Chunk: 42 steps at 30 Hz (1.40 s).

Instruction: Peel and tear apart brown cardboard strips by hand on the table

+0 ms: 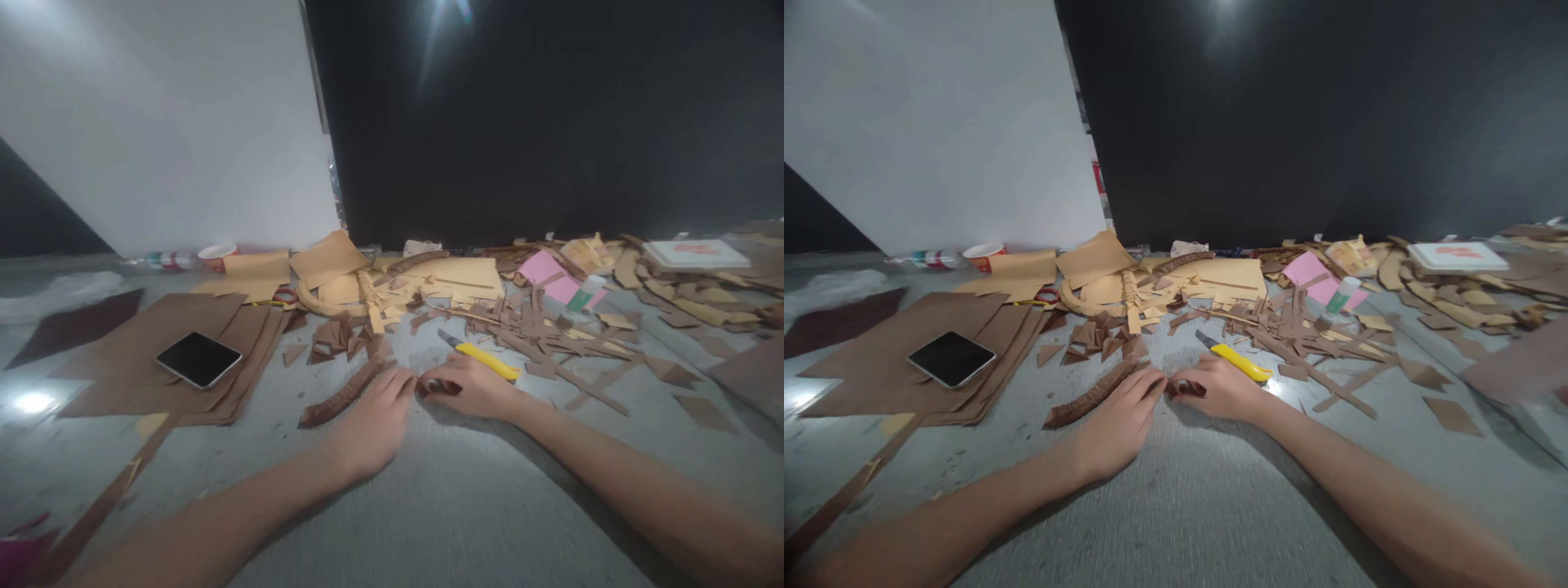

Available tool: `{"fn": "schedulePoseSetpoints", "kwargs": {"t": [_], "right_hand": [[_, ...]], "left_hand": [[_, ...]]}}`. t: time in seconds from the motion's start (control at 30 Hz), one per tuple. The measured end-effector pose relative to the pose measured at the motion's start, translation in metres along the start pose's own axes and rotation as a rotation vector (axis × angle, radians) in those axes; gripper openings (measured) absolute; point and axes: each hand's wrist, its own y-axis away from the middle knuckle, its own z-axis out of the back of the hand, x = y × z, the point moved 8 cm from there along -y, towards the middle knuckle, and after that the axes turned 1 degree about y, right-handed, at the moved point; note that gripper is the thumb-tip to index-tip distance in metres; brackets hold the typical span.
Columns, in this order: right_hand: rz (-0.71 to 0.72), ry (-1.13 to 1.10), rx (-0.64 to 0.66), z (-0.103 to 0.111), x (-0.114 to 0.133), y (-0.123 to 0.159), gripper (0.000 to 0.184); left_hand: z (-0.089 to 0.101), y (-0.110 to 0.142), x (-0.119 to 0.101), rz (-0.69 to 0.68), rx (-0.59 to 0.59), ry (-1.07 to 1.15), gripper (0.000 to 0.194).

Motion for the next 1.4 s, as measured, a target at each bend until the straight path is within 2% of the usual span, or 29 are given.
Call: {"fn": "schedulePoseSetpoints", "kwargs": {"t": [0.27, 0.5, 0.7, 0.97, 1.13, 1.27, 1.4], "right_hand": [[0.038, 0.07, -0.017, -0.001, 0.002, 0.001, 0.023], [0.082, 0.063, -0.032, 0.0, 0.005, 0.002, 0.022], [0.132, 0.087, -0.015, -0.003, 0.008, 0.002, 0.026], [0.032, 0.106, -0.033, -0.003, 0.0, 0.0, 0.027], [0.061, 0.083, -0.031, -0.003, -0.002, 0.001, 0.025], [0.12, 0.138, -0.014, -0.005, 0.0, 0.003, 0.024], [0.096, 0.175, 0.008, -0.006, 0.002, 0.002, 0.025]], "left_hand": [[-0.003, 0.003, 0.001, -0.044, -0.029, 0.012, 0.057], [-0.005, 0.003, 0.002, -0.045, -0.032, 0.027, 0.061], [-0.004, 0.001, -0.001, -0.058, -0.006, 0.005, 0.057], [-0.008, 0.002, -0.002, -0.062, 0.012, -0.025, 0.061], [0.002, 0.003, 0.0, 0.021, -0.033, -0.029, 0.059], [0.004, 0.003, -0.002, 0.002, -0.008, 0.011, 0.057], [0.0, 0.003, -0.002, -0.038, -0.008, -0.005, 0.057]]}}
